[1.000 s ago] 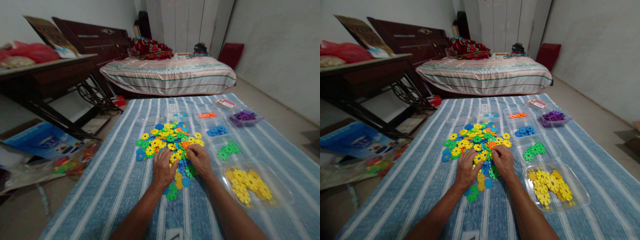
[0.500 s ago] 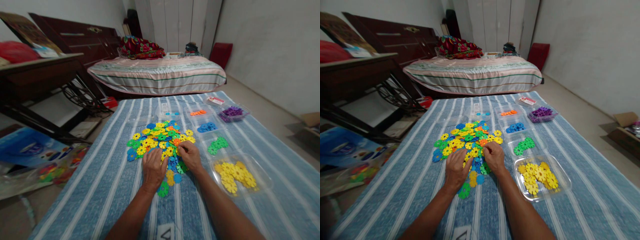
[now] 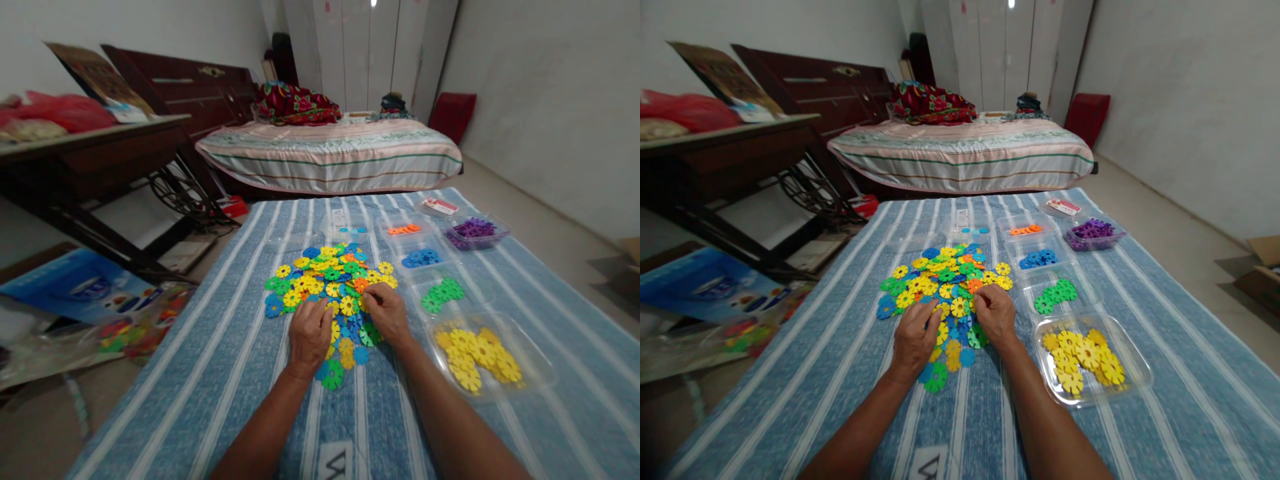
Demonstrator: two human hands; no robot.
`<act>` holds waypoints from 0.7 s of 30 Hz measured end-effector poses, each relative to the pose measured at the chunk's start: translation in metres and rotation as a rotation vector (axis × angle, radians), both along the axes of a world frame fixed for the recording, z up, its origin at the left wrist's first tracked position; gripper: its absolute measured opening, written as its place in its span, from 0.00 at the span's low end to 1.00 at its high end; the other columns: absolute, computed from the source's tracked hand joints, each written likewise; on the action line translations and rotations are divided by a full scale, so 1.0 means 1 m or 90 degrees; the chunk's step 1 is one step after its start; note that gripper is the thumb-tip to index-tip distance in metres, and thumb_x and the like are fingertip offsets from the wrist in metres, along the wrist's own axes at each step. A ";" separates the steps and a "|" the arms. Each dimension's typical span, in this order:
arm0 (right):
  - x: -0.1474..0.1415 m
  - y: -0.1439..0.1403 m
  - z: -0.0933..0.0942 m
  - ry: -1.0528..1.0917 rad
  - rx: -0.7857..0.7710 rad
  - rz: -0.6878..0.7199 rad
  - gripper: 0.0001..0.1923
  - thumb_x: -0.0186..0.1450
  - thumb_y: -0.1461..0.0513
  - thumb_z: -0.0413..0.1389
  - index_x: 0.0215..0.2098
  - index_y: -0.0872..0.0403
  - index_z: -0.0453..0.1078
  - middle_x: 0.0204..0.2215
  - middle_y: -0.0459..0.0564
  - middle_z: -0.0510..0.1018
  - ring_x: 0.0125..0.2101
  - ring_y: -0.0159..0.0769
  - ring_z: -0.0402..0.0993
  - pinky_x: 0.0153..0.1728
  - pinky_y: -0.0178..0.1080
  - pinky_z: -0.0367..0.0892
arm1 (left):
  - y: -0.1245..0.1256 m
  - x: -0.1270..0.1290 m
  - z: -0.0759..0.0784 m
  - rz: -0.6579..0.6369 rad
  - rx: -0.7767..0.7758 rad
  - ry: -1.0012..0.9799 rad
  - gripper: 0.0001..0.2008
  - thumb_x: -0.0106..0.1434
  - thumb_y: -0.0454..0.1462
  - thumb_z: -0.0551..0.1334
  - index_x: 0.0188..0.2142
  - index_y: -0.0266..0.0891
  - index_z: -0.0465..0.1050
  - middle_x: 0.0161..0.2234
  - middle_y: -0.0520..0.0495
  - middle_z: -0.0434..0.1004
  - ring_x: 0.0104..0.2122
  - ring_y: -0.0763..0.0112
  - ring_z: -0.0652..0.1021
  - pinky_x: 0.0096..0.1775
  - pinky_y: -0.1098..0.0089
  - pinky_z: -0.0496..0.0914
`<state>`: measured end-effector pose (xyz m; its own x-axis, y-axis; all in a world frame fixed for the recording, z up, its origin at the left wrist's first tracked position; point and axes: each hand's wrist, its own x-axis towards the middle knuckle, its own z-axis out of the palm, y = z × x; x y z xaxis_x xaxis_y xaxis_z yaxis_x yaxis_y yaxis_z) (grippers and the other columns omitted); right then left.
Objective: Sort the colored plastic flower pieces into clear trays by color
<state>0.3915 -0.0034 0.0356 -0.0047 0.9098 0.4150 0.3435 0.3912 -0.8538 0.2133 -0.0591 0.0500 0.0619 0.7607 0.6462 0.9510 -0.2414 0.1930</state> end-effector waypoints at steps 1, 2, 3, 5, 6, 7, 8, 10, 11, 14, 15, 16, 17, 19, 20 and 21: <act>0.000 0.000 0.000 -0.001 -0.001 0.000 0.09 0.61 0.61 0.51 0.25 0.52 0.71 0.25 0.46 0.73 0.29 0.34 0.68 0.34 0.37 0.63 | 0.000 -0.001 -0.001 0.003 0.000 0.002 0.15 0.70 0.39 0.51 0.43 0.36 0.76 0.29 0.45 0.76 0.32 0.63 0.76 0.39 0.63 0.71; 0.000 0.000 -0.001 -0.002 -0.001 0.000 0.09 0.61 0.61 0.51 0.25 0.52 0.71 0.25 0.46 0.73 0.29 0.34 0.68 0.34 0.37 0.63 | 0.001 -0.002 -0.002 0.006 0.000 0.002 0.16 0.70 0.40 0.51 0.43 0.36 0.76 0.28 0.45 0.76 0.32 0.63 0.76 0.39 0.63 0.71; 0.000 0.000 -0.001 -0.003 -0.002 0.001 0.09 0.61 0.61 0.51 0.25 0.52 0.71 0.26 0.46 0.73 0.30 0.34 0.68 0.34 0.37 0.63 | 0.001 -0.003 -0.003 0.007 -0.002 -0.001 0.16 0.70 0.40 0.51 0.43 0.36 0.76 0.28 0.45 0.77 0.32 0.63 0.77 0.39 0.63 0.72; 0.001 0.000 -0.001 -0.004 -0.005 0.005 0.09 0.61 0.60 0.51 0.26 0.52 0.72 0.26 0.46 0.74 0.30 0.34 0.69 0.35 0.37 0.63 | 0.002 -0.005 -0.005 0.008 -0.010 -0.014 0.16 0.70 0.40 0.51 0.44 0.37 0.76 0.29 0.45 0.78 0.33 0.64 0.77 0.39 0.64 0.72; 0.001 0.000 -0.002 -0.005 -0.007 0.007 0.10 0.61 0.60 0.51 0.26 0.52 0.72 0.27 0.47 0.74 0.30 0.34 0.69 0.35 0.37 0.63 | 0.002 -0.006 -0.006 0.008 -0.013 -0.023 0.15 0.70 0.40 0.52 0.44 0.38 0.76 0.30 0.45 0.79 0.33 0.64 0.78 0.39 0.64 0.72; 0.001 0.000 -0.002 -0.005 -0.008 0.008 0.10 0.62 0.60 0.51 0.26 0.52 0.72 0.27 0.47 0.74 0.30 0.34 0.69 0.35 0.37 0.63 | 0.003 -0.008 -0.007 0.008 -0.014 -0.032 0.15 0.69 0.40 0.52 0.44 0.38 0.76 0.31 0.44 0.80 0.34 0.64 0.78 0.39 0.64 0.72; 0.001 0.000 -0.002 -0.004 -0.008 0.009 0.10 0.62 0.60 0.51 0.27 0.52 0.72 0.27 0.47 0.75 0.31 0.34 0.69 0.35 0.37 0.63 | 0.003 -0.009 -0.007 0.008 -0.013 -0.040 0.15 0.69 0.41 0.52 0.43 0.38 0.76 0.32 0.44 0.80 0.34 0.64 0.79 0.40 0.64 0.72; 0.001 0.000 -0.002 0.000 -0.007 0.008 0.10 0.61 0.60 0.51 0.26 0.53 0.72 0.27 0.47 0.74 0.30 0.35 0.69 0.34 0.37 0.63 | 0.004 -0.011 -0.008 0.012 -0.009 -0.055 0.14 0.68 0.41 0.53 0.41 0.38 0.76 0.33 0.43 0.81 0.34 0.63 0.79 0.40 0.63 0.73; 0.001 0.000 -0.002 0.002 -0.007 0.007 0.09 0.61 0.61 0.51 0.26 0.53 0.72 0.27 0.47 0.75 0.30 0.34 0.69 0.34 0.37 0.63 | 0.004 -0.012 -0.008 0.016 -0.008 -0.062 0.14 0.67 0.41 0.54 0.40 0.38 0.77 0.33 0.43 0.81 0.34 0.63 0.79 0.40 0.63 0.73; 0.000 0.000 -0.002 0.004 -0.011 0.004 0.09 0.61 0.61 0.51 0.26 0.53 0.72 0.27 0.47 0.75 0.30 0.34 0.69 0.34 0.37 0.63 | 0.005 -0.014 -0.005 0.030 -0.015 -0.080 0.12 0.66 0.41 0.55 0.37 0.39 0.76 0.29 0.46 0.79 0.31 0.65 0.78 0.39 0.64 0.72; 0.000 0.000 -0.002 0.003 -0.012 0.004 0.09 0.61 0.61 0.51 0.26 0.53 0.72 0.27 0.47 0.75 0.30 0.34 0.69 0.35 0.37 0.63 | 0.005 -0.015 -0.004 0.035 -0.019 -0.082 0.12 0.66 0.41 0.55 0.37 0.39 0.76 0.28 0.46 0.79 0.31 0.65 0.78 0.38 0.65 0.72; 0.000 0.000 -0.002 0.002 -0.012 0.005 0.09 0.61 0.61 0.51 0.26 0.53 0.72 0.27 0.47 0.75 0.30 0.35 0.69 0.35 0.37 0.63 | 0.005 -0.015 -0.003 0.040 -0.023 -0.082 0.11 0.66 0.41 0.55 0.36 0.39 0.75 0.28 0.47 0.78 0.30 0.65 0.78 0.38 0.65 0.72; 0.001 0.000 -0.002 0.002 -0.012 0.006 0.09 0.61 0.61 0.51 0.26 0.53 0.72 0.27 0.47 0.75 0.30 0.35 0.69 0.35 0.37 0.63 | 0.005 -0.016 -0.001 0.045 -0.025 -0.080 0.11 0.65 0.40 0.55 0.36 0.39 0.75 0.28 0.47 0.78 0.30 0.65 0.78 0.38 0.65 0.72; 0.001 -0.001 -0.001 0.003 -0.013 0.005 0.10 0.61 0.61 0.51 0.26 0.53 0.72 0.27 0.47 0.75 0.31 0.35 0.69 0.35 0.38 0.63 | 0.004 -0.017 0.002 0.056 -0.026 -0.079 0.11 0.65 0.40 0.56 0.35 0.39 0.75 0.27 0.47 0.78 0.30 0.64 0.78 0.39 0.64 0.72; 0.001 -0.001 -0.001 0.004 -0.014 0.005 0.10 0.61 0.61 0.51 0.26 0.53 0.72 0.27 0.47 0.75 0.31 0.35 0.69 0.35 0.38 0.63 | 0.004 -0.018 0.003 0.060 -0.028 -0.085 0.10 0.64 0.40 0.56 0.34 0.39 0.75 0.27 0.47 0.78 0.30 0.64 0.78 0.40 0.63 0.72; 0.001 -0.001 -0.001 0.006 -0.014 0.005 0.10 0.61 0.61 0.51 0.26 0.53 0.72 0.27 0.47 0.75 0.30 0.35 0.69 0.35 0.38 0.63 | 0.003 -0.018 0.005 0.063 -0.032 -0.099 0.10 0.64 0.40 0.56 0.34 0.40 0.75 0.27 0.47 0.78 0.30 0.64 0.78 0.40 0.63 0.72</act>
